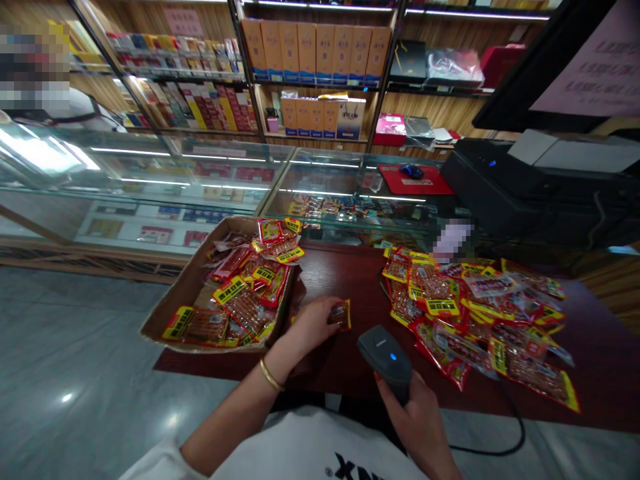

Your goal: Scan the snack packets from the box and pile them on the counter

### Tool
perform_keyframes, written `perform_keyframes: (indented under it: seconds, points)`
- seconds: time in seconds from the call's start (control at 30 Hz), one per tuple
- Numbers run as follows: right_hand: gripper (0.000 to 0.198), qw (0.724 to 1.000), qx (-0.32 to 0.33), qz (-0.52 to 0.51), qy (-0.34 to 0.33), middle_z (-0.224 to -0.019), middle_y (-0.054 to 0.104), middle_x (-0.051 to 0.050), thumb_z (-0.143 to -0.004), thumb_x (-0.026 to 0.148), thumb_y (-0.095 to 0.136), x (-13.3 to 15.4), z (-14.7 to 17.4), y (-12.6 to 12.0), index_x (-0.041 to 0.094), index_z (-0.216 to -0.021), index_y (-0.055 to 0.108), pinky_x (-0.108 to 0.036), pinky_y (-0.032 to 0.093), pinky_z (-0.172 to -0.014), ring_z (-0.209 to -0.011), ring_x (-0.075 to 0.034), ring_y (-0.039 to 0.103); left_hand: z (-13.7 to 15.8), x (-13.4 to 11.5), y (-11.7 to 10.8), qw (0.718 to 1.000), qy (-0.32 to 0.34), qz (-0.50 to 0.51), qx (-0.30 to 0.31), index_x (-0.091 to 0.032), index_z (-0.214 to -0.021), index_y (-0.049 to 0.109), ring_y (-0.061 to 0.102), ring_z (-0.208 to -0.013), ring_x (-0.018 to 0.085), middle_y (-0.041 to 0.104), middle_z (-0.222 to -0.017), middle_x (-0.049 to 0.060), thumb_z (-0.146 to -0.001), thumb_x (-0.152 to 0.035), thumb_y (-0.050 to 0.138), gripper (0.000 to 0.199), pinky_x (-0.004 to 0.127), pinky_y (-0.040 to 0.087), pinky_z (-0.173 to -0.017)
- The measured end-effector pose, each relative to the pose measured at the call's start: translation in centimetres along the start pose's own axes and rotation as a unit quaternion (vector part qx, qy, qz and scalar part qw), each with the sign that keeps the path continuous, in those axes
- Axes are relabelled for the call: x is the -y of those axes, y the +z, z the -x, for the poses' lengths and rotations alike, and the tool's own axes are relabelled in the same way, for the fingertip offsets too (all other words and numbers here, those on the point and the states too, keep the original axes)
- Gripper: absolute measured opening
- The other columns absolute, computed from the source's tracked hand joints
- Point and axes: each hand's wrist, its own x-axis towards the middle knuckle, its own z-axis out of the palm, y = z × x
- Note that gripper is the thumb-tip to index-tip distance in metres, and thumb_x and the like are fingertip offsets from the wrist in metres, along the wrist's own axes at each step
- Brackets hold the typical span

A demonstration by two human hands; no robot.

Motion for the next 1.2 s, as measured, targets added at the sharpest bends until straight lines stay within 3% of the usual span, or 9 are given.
perform_keyframes:
  seconds: [0.17, 0.3, 0.6, 0.73, 0.87, 0.97, 1.07, 1.13, 1.2]
  points:
    - [0.037, 0.998, -0.013, 0.032, -0.057, -0.100, 0.079, -0.014, -0.088, 0.048, 0.060, -0.2, 0.7, -0.5, 0.018, -0.101, 0.077, -0.042, 0.057, -0.091, -0.098, -0.032, 0.073, 0.1, 0.5, 0.2, 1.000, -0.014, 0.009, -0.020, -0.021, -0.152, 0.044, 0.069, -0.113, 0.027, 0.070, -0.130, 0.012, -0.078, -0.016, 0.071, 0.079, 0.037, 0.052, -0.099]
    - [0.040, 0.999, -0.005, 0.031, -0.041, -0.102, 0.079, -0.015, -0.088, 0.050, 0.059, -0.3, 1.4, -1.0, 0.018, -0.101, 0.078, -0.042, 0.057, -0.094, -0.099, -0.032, 0.073, 0.0, 1.0, 0.6, 0.999, -0.007, 0.012, -0.044, -0.021, -0.154, 0.040, 0.071, -0.107, 0.029, 0.073, -0.123, 0.013, -0.077, -0.015, 0.072, 0.084, 0.039, 0.055, -0.093]
    - [0.043, 1.000, 0.017, 0.021, -0.009, -0.104, 0.079, -0.015, -0.087, 0.051, 0.059, -0.3, 1.6, -1.6, 0.017, -0.104, 0.079, -0.043, 0.057, -0.095, -0.102, -0.033, 0.074, 0.2, 0.5, 0.3, 0.998, -0.012, 0.038, -0.058, -0.021, -0.156, 0.039, 0.069, -0.115, 0.028, 0.069, -0.132, 0.013, -0.077, -0.011, 0.070, 0.085, 0.041, 0.053, -0.101]
    - [0.044, 0.999, 0.016, 0.027, 0.006, -0.105, 0.079, -0.015, -0.088, 0.053, 0.061, -0.8, 1.7, -1.6, 0.017, -0.106, 0.078, -0.043, 0.058, -0.093, -0.102, -0.033, 0.074, -0.7, 0.2, 0.6, 0.988, -0.033, 0.127, -0.080, -0.021, -0.149, 0.048, 0.069, -0.114, 0.025, 0.073, -0.125, 0.010, -0.079, -0.008, 0.065, 0.073, 0.040, 0.052, -0.103]
    - [0.045, 0.999, -0.028, 0.020, 0.030, -0.102, 0.080, -0.016, -0.089, 0.054, 0.058, -1.3, 2.0, -1.9, 0.015, -0.105, 0.076, -0.042, 0.060, -0.087, -0.097, -0.034, 0.076, -4.1, -2.2, 1.7, 0.935, -0.070, 0.341, -0.069, -0.017, -0.135, 0.058, 0.071, -0.104, 0.021, 0.074, -0.118, 0.009, -0.079, -0.007, 0.059, 0.056, 0.038, 0.056, -0.096]
    - [0.041, 0.999, -0.013, 0.013, 0.034, -0.095, 0.081, -0.014, -0.089, 0.051, 0.057, -1.6, 2.1, -2.3, 0.017, -0.101, 0.077, -0.039, 0.061, -0.081, -0.089, -0.032, 0.077, -8.0, -6.4, 2.5, 0.852, -0.071, 0.519, -0.032, -0.016, -0.133, 0.058, 0.070, -0.105, 0.020, 0.073, -0.121, 0.010, -0.080, -0.007, 0.060, 0.054, 0.036, 0.056, -0.095]
    - [0.039, 0.999, -0.011, 0.019, 0.046, -0.089, 0.081, -0.013, -0.089, 0.051, 0.057, -1.5, 2.3, -2.5, 0.018, -0.096, 0.077, -0.037, 0.061, -0.077, -0.083, -0.031, 0.078, -11.2, -11.0, 3.1, 0.781, -0.024, 0.621, 0.056, -0.020, -0.139, 0.055, 0.068, -0.112, 0.021, 0.068, -0.131, 0.011, -0.080, -0.009, 0.062, 0.061, 0.036, 0.055, -0.097]
    - [0.041, 0.998, -0.030, 0.020, 0.057, -0.085, 0.081, -0.013, -0.088, 0.054, 0.056, -1.3, 2.5, -2.3, 0.019, -0.094, 0.077, -0.036, 0.061, -0.076, -0.082, -0.031, 0.078, -11.7, -13.0, 3.0, 0.778, 0.006, 0.625, 0.067, -0.022, -0.142, 0.053, 0.065, -0.119, 0.023, 0.061, -0.142, 0.012, -0.078, -0.009, 0.066, 0.066, 0.037, 0.053, -0.100]
    - [0.042, 0.996, -0.047, 0.014, 0.068, -0.080, 0.081, -0.012, -0.087, 0.057, 0.056, -1.2, 2.7, -2.0, 0.021, -0.091, 0.077, -0.036, 0.060, -0.072, -0.080, -0.032, 0.078, -10.5, -13.3, 2.3, 0.802, 0.031, 0.597, 0.014, -0.022, -0.142, 0.052, 0.062, -0.122, 0.024, 0.055, -0.149, 0.013, -0.076, -0.009, 0.068, 0.069, 0.036, 0.052, -0.099]
